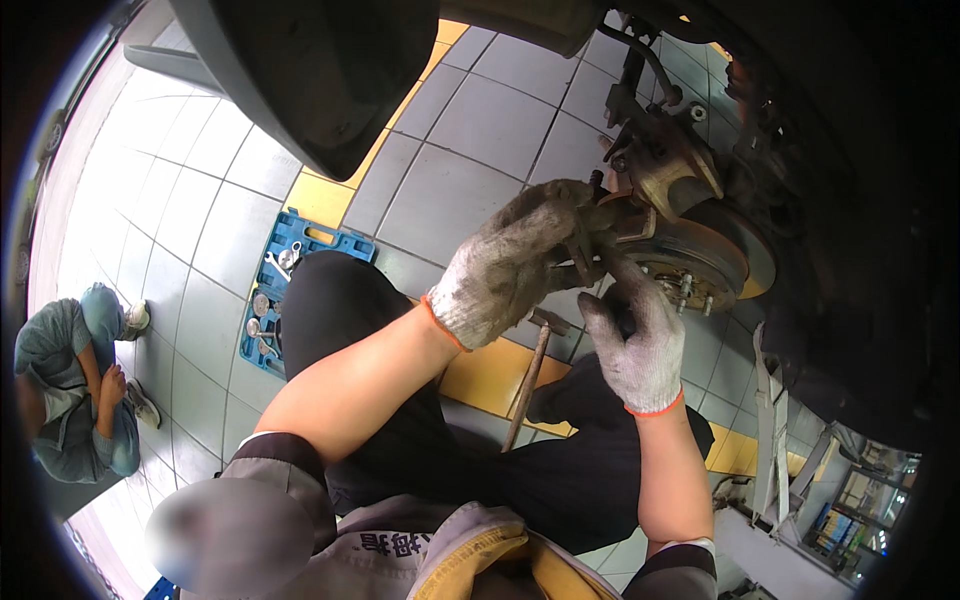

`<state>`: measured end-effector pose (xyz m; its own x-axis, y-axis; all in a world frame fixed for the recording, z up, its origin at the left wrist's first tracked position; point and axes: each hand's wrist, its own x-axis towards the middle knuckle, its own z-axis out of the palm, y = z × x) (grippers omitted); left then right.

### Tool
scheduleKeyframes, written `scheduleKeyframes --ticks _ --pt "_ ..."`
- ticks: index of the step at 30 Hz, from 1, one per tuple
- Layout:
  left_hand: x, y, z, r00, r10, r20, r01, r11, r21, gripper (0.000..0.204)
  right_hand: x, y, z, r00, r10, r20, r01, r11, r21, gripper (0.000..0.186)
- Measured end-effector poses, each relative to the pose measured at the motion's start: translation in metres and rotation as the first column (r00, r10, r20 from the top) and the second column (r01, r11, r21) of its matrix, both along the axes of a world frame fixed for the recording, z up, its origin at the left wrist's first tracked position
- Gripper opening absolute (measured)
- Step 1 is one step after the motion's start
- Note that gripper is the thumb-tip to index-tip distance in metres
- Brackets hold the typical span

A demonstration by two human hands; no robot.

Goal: The person sits on the floor under a raised vehicle and uses a hammer and wrench to loosen and remove bolts from the brake caliper. They detach the caliper from the rotor, place it aside, and continue adjusting components within the wheel well.

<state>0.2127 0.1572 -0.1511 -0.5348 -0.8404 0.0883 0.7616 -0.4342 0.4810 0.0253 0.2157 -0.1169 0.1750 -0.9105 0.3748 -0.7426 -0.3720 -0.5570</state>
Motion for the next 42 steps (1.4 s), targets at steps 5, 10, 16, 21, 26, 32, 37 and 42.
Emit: scheduleKeyframes --ticks 5,10,16,21,26,32,37,42 --pt "0.0 0.004 0.004 0.999 -0.043 0.025 0.043 0.999 0.013 0.063 0.001 0.0 0.0 0.997 0.017 0.072 -0.012 0.998 -0.063 0.05" --pt "0.0 0.008 0.004 0.998 -0.055 -0.039 0.057 0.996 0.075 0.052 -0.001 -0.002 -0.001 0.988 0.084 -0.13 -0.098 0.989 -0.108 0.043" --pt "0.003 0.008 0.005 0.994 -0.07 0.087 0.069 0.998 0.016 0.063 -0.005 -0.004 0.0 0.991 0.088 -0.105 -0.108 0.972 -0.209 0.043" --pt "0.003 0.006 0.006 0.996 -0.085 -0.016 0.085 0.996 -0.018 0.072 -0.012 -0.003 0.006 0.985 0.096 -0.141 -0.126 0.968 -0.218 0.037" --pt "0.007 0.007 0.004 0.986 -0.126 -0.106 0.125 0.992 -0.014 0.062 -0.014 -0.001 0.008 0.983 0.13 -0.126 -0.159 0.951 -0.263 0.036" --pt "0.011 0.004 0.013 0.997 -0.059 0.041 0.063 0.992 -0.107 0.072 -0.016 -0.006 0.003 0.989 0.126 -0.077 -0.144 0.935 -0.324 0.039" --pt "0.027 0.005 0.035 0.912 0.038 0.409 0.087 0.955 -0.282 0.061 -0.027 -0.003 0.005 0.992 0.085 -0.093 -0.107 0.955 -0.276 0.043" --pt "0.031 0.008 0.036 0.786 0.164 0.596 0.166 0.873 -0.459 0.042 -0.035 0.001 0.007 0.999 0.021 0.042 -0.012 0.978 -0.206 0.042"
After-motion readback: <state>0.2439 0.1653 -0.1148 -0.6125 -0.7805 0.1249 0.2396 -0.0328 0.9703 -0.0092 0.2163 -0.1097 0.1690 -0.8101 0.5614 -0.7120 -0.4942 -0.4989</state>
